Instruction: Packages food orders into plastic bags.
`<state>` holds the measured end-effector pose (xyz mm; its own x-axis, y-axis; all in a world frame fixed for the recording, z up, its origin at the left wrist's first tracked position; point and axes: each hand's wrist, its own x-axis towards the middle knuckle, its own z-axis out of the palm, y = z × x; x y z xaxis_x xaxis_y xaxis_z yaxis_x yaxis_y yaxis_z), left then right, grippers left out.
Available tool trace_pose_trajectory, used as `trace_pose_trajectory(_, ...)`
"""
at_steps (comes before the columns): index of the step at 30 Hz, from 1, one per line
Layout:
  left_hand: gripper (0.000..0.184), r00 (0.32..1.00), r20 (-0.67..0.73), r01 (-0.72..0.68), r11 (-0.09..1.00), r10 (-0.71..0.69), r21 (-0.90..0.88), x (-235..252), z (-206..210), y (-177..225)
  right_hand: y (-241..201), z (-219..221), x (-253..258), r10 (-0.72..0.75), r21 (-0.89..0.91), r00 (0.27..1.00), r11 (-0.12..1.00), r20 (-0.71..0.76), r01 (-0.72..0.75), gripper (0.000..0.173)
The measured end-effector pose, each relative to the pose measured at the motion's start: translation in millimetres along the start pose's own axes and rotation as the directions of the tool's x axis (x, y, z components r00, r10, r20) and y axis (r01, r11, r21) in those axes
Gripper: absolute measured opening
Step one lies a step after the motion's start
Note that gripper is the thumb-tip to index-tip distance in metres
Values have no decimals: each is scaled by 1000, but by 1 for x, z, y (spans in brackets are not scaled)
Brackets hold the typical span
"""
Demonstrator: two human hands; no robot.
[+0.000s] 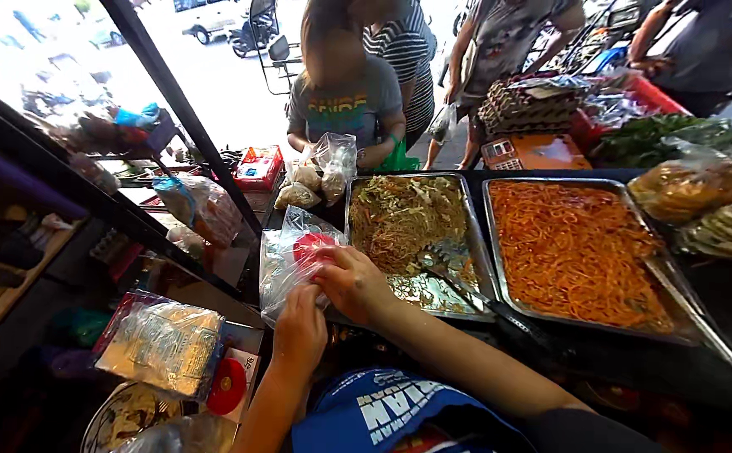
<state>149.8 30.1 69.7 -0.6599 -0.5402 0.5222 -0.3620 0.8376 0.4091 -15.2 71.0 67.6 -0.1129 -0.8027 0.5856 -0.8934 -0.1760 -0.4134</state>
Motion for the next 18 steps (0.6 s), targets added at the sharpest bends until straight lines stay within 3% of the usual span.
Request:
trace_pose_trajectory(2,28,981,56,186,982,-186,11,0,10,-6,1,2,0,-40,-53,999,998,-37,38,19)
trace_pose_trajectory(6,36,928,137,345,938,-346,34,2,17,-11,-1,7,-7,-94,-115,993,990,-68,86,20)
trace_pose_trajectory(8,45,883,160,459,884,-441,-94,6,18,-16,-3,10,-10,-103,-128,991,988,-82,92,20)
trace_pose_trajectory(10,45,821,162,568,759,-547,-317,10,18,-19,-5,12,-12,-103,-138,990,986,-92,90,20)
trace_pose_trajectory(13,36,763,205,579,506,-614,-640,13,20,-21,-5,14,-14,-99,-145,988,986,-117,81,18)
trace_pose_trajectory(15,33,739,255,560,359,-624,-747,15,24,-20,-3,12,-15,-89,-160,990,985,-113,70,17)
trace_pose_trajectory(18,27,718,239,531,292,-654,-795,19,31,-18,-1,10,-15,-70,-172,992,984,-105,51,17)
